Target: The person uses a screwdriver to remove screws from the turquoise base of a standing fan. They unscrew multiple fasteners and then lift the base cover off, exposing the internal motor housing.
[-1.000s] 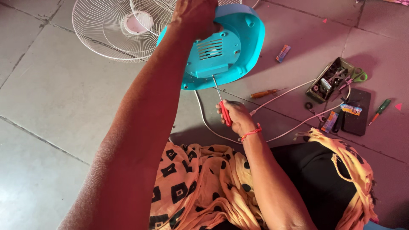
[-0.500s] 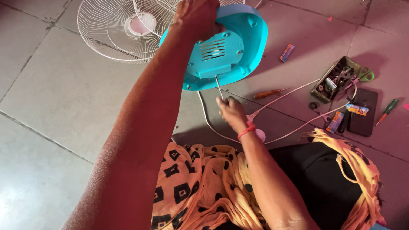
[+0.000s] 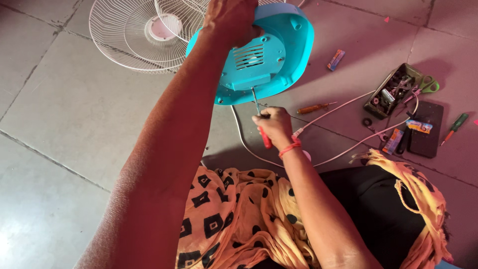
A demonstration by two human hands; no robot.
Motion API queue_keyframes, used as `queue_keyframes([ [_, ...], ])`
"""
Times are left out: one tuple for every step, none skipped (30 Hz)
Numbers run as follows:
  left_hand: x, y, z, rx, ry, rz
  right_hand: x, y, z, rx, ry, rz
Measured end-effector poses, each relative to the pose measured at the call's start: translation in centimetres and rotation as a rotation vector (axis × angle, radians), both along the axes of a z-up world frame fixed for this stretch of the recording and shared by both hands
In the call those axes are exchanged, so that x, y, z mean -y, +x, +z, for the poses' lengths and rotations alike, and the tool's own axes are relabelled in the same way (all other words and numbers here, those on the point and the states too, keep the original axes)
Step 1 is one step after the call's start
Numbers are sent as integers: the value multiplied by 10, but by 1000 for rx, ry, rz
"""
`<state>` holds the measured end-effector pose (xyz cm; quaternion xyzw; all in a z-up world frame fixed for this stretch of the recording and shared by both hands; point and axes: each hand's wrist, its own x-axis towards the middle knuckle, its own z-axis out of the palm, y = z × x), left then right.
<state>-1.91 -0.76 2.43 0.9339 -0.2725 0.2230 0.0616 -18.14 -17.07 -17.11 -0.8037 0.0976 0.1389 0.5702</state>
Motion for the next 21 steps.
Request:
queue_keyframes([
  [0, -1, 1, 11, 1, -4, -4, 0, 2, 41, -204, 38],
  [0, -2, 2, 22, 1, -7, -7, 0, 2, 109, -341, 29],
  [0, -2, 4, 35, 4, -10, -11, 1, 3, 181, -475, 21],
  [-1, -3, 5, -33, 3, 38, -13, 1, 2, 253, -609, 12],
  [0, -3, 6, -100, 1, 83, -13, 2, 0, 276, -632, 21],
  [1, -3, 8, -167, -1, 128, -12, 1, -4, 298, -655, 30],
  [3, -2, 9, -197, 3, 136, -8, 1, -7, 321, -682, 37],
  [4, -2, 9, -227, 7, 144, -4, 0, -11, 351, -717, 40],
  [3, -1, 11, -257, 16, 154, -2, -1, -16, 381, -746, 44],
  [1, 0, 12, -240, 29, 142, 0, -2, -20, 410, -776, 48],
  [1, 0, 12, -224, 42, 128, 2, -3, -24, 327, -808, 120],
  [-1, 1, 13, -209, 55, 113, 3, -4, -28, 243, -838, 192],
  [1, 1, 12, -238, 52, 129, 7, -6, -31, 154, -874, 264],
  [2, 1, 11, -268, 49, 144, 9, -9, -34, 145, -868, 265],
  [1, 1, 10, -296, 45, 165, 9, -10, -36, 141, -861, 269],
  [2, 1, 10, -290, 44, 158, 10, -11, -36, 136, -855, 274],
  [1, 0, 10, -286, 45, 158, 8, -10, -37, 163, -861, 283],
  [0, 1, 11, -283, 46, 158, 7, -7, -36, 190, -867, 292],
  [-1, 0, 12, -262, 37, 139, 7, -3, -35, 217, -875, 302],
  [-1, 0, 12, -242, 28, 121, 6, 3, -34, 290, -761, 253],
  [0, 0, 13, -222, 20, 100, 4, 11, -34, 358, -647, 201],
])
